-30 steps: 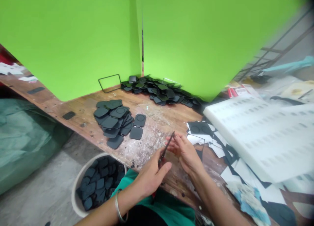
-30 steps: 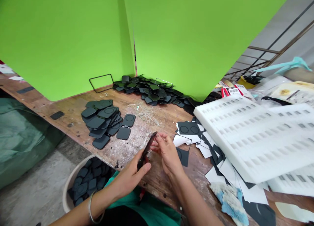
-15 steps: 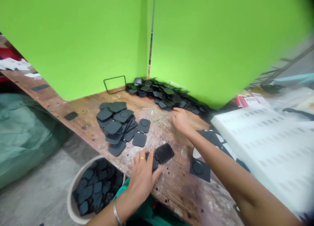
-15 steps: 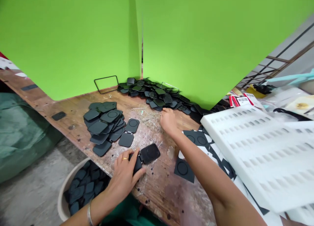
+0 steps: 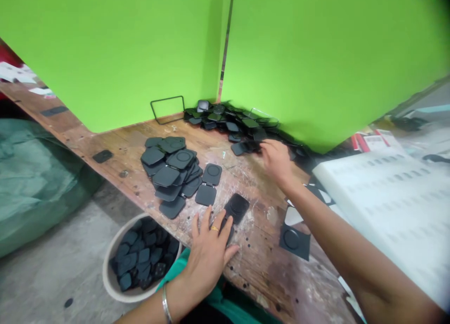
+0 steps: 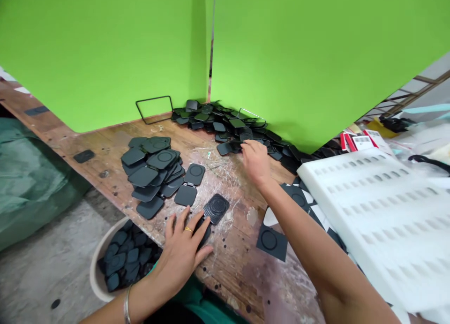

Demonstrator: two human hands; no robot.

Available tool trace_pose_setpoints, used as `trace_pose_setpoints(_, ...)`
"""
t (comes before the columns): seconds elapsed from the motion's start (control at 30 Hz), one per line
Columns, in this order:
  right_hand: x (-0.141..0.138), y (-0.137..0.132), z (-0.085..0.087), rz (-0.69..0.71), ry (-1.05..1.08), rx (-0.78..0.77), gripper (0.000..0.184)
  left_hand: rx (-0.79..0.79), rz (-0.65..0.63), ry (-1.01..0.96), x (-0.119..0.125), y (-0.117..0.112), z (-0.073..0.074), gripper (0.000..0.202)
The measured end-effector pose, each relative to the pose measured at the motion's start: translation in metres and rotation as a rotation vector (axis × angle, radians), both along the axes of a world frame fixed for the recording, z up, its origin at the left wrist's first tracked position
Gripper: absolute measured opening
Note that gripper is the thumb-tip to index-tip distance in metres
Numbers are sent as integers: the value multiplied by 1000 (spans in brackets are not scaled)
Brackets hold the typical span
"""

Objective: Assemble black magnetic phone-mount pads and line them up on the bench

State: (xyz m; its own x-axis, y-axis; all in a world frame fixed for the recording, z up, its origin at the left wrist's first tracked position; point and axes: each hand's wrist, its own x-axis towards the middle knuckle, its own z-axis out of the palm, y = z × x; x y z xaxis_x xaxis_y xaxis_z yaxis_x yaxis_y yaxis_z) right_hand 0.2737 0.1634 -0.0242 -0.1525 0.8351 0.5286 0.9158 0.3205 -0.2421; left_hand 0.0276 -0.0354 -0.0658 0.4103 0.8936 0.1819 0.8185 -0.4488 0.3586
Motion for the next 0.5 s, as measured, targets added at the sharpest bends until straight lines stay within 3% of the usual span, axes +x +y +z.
trace_pose_setpoints(0.07, 8, -27, 20, 19, 212, 151, 24, -33, -14, -90, -1, 1, 1, 53)
trace_pose_setpoints(0.13, 14, -55, 37, 10, 440, 142, 17, -96, -19, -261, -2, 4, 7, 52)
trace_pose_setpoints(0.27, 12, -106, 51, 67, 882, -319, 24, -302, 76, -727, 1, 13, 30, 57)
trace_pose_setpoints(0.33, 3, -127, 48, 129, 1041, -544, 34, -531, 67, -948, 7, 16, 42, 66)
trace_pose_setpoints(0.43, -12, -150, 40, 165, 1170, -706, 41, -1002, -54, -1166, 21, 14, 50, 74)
trace_pose_setpoints(0.5, -20, -161, 35, 171, 1173, -771, 42, -1181, -76, -1221, 30, 8, 47, 68)
